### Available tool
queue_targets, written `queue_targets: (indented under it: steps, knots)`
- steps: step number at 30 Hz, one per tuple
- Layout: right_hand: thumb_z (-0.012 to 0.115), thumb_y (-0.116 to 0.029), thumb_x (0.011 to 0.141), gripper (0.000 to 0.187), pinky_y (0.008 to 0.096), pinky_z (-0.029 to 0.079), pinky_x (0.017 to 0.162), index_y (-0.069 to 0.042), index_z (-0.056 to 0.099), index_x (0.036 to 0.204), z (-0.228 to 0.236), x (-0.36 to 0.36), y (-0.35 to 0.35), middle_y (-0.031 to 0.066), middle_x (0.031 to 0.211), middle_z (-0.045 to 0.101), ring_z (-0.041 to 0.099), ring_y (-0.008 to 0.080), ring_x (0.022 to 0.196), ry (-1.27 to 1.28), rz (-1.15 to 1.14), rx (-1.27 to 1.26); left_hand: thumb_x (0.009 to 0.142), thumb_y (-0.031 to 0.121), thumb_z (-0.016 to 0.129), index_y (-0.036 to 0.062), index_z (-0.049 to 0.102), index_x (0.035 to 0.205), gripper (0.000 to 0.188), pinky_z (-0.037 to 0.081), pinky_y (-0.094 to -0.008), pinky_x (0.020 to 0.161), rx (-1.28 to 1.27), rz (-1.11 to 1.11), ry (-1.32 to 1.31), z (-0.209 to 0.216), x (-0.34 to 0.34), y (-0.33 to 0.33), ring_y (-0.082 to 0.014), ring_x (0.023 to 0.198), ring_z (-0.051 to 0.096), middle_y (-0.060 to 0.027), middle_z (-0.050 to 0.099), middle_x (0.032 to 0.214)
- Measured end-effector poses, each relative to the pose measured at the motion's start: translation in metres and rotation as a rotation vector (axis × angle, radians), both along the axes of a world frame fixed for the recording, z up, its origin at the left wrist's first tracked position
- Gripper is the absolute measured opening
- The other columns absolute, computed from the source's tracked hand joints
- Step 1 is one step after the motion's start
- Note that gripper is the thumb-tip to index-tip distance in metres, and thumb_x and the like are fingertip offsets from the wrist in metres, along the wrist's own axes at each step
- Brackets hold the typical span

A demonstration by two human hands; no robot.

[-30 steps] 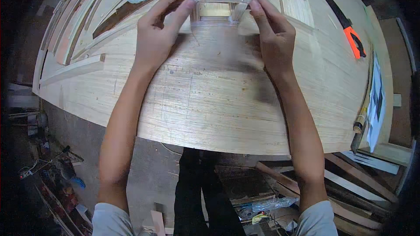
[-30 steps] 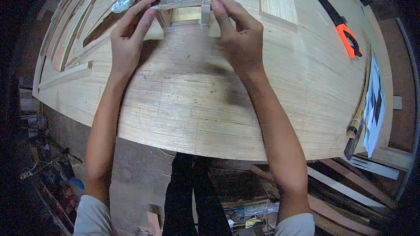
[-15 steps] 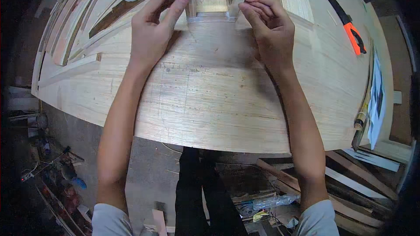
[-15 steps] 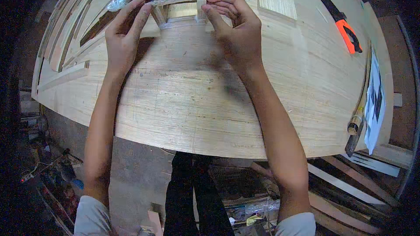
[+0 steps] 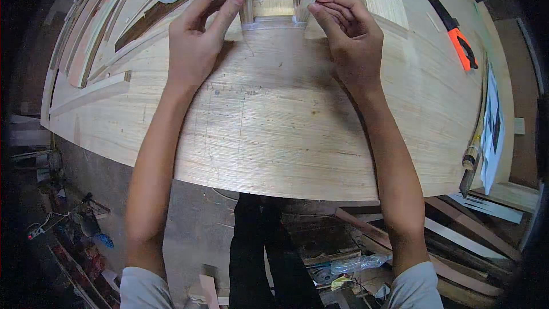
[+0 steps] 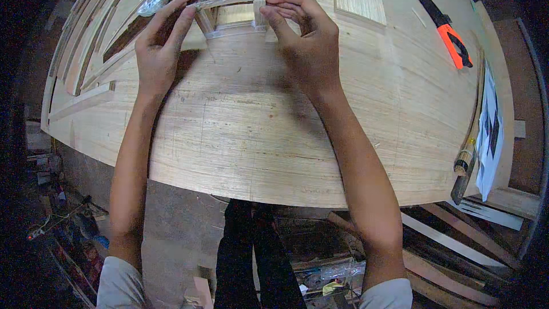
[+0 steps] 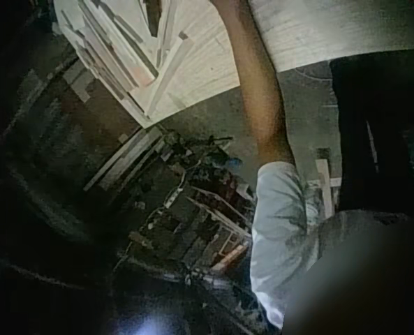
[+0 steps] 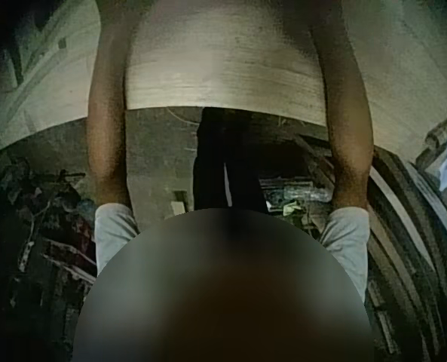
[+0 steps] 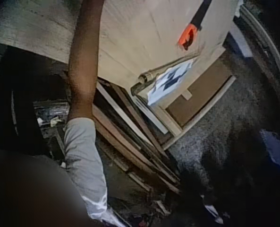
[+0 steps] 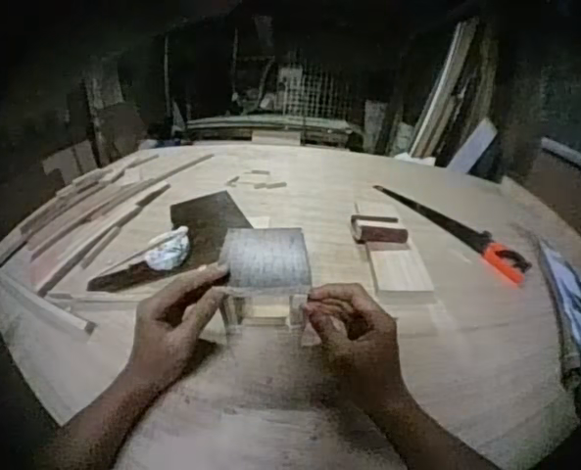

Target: Applying glue with a brush to wooden pieces and assembling them into a small rectangular frame.

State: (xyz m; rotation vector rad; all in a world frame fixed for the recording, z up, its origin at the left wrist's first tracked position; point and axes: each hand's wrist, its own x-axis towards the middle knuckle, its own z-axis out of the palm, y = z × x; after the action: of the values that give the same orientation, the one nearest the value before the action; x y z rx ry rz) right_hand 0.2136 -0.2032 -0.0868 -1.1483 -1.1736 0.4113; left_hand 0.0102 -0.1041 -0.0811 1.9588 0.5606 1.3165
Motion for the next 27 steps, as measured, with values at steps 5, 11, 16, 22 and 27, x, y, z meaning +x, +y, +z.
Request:
queue_targets:
  steps: [5, 11, 16, 22, 27]
  knots:
    - [0.072, -0.001, 0.091, 0.018, 0.0268, 0.054, 0.092, 0.001, 0.065, 0.107, -0.0008, -0.0004, 0.0003, 0.0097, 0.105, 0.07, 0.069, 0.0154, 0.1, 0.008, 0.01, -0.003, 0.097, 0.015, 0.068, 0.0025, 0.068, 0.126, 0.032, 0.049, -0.0273, 0.098, -0.003, 0.012, 0.005, 0.0006, 0.0002, -0.0016, -0.0128, 0.108, 0.065, -0.0073, 0.07, 0.123]
    - [0.071, -0.001, 0.091, 0.019, 0.0265, 0.054, 0.092, 0.001, 0.064, 0.109, -0.0014, -0.0002, 0.002, 0.0093, 0.105, 0.07, 0.069, 0.0152, 0.1, 0.012, 0.011, -0.01, 0.097, 0.014, 0.067, 0.0029, 0.067, 0.127, 0.032, 0.049, -0.0272, 0.097, 0.006, -0.007, -0.015, -0.0016, 0.0005, 0.0015, -0.0127, 0.107, 0.064, -0.0075, 0.07, 0.124]
    - [0.071, -0.001, 0.091, 0.019, 0.0267, 0.054, 0.092, 0.0, 0.063, 0.109, -0.0006, 0.0, 0.0002, 0.0092, 0.105, 0.07, 0.069, 0.0153, 0.101, -0.005, -0.007, -0.039, 0.098, 0.014, 0.067, 0.0034, 0.067, 0.127, 0.031, 0.049, -0.0275, 0.097, 0.014, -0.003, -0.003, -0.0014, 0.0007, -0.0003, -0.0128, 0.108, 0.064, -0.0075, 0.07, 0.124]
    - [0.072, -0.002, 0.091, 0.02, 0.0268, 0.053, 0.093, 0.0, 0.063, 0.109, 0.0007, -0.0002, -0.0001, 0.0092, 0.105, 0.07, 0.068, 0.0151, 0.101, 0.016, 0.011, -0.024, 0.098, 0.014, 0.067, 0.0034, 0.067, 0.126, 0.031, 0.049, -0.0276, 0.098, 0.012, 0.006, -0.001, -0.0002, -0.0003, -0.0005, -0.013, 0.108, 0.064, -0.0073, 0.07, 0.123]
    - [0.068, 0.001, 0.092, 0.022, 0.0285, 0.054, 0.092, 0.0, 0.061, 0.112, -0.0006, -0.0019, -0.0001, 0.0093, 0.107, 0.069, 0.068, 0.0149, 0.102, 0.04, 0.029, 0.006, 0.098, 0.015, 0.066, 0.004, 0.066, 0.129, 0.033, 0.049, -0.0277, 0.098, -0.001, -0.001, 0.002, -0.0018, -0.0021, -0.0002, -0.0133, 0.111, 0.064, -0.0076, 0.069, 0.125]
